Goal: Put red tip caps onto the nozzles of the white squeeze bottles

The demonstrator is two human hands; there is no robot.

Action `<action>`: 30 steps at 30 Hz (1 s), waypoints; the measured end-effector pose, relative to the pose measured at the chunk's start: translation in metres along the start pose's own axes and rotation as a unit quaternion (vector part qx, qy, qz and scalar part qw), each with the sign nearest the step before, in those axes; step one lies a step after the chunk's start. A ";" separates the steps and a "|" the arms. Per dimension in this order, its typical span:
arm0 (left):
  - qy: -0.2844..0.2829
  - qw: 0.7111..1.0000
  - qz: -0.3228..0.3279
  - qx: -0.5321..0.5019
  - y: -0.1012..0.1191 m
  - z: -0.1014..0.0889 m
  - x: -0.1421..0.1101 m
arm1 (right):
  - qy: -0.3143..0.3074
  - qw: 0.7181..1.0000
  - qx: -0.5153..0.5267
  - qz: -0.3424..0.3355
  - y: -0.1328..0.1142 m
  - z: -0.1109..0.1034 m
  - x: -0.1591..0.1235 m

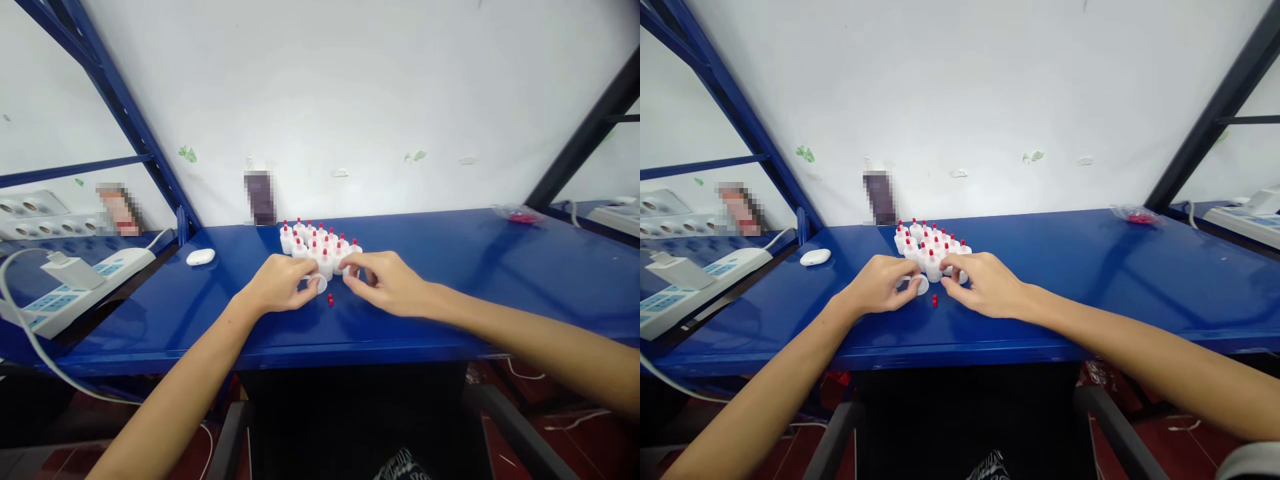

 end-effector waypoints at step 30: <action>-0.028 0.968 -0.156 -0.194 -0.007 0.001 0.001 | 0.006 0.997 -0.073 0.030 0.016 -0.028 0.028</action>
Point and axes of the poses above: each hand's wrist, its own x-axis towards the middle knuckle, its own z-axis out of the palm, y = z × x, the point moved 3 cm from there along x, towards the middle knuckle, and after that the axes turned 3 degrees about -x, right-handed, at the moved point
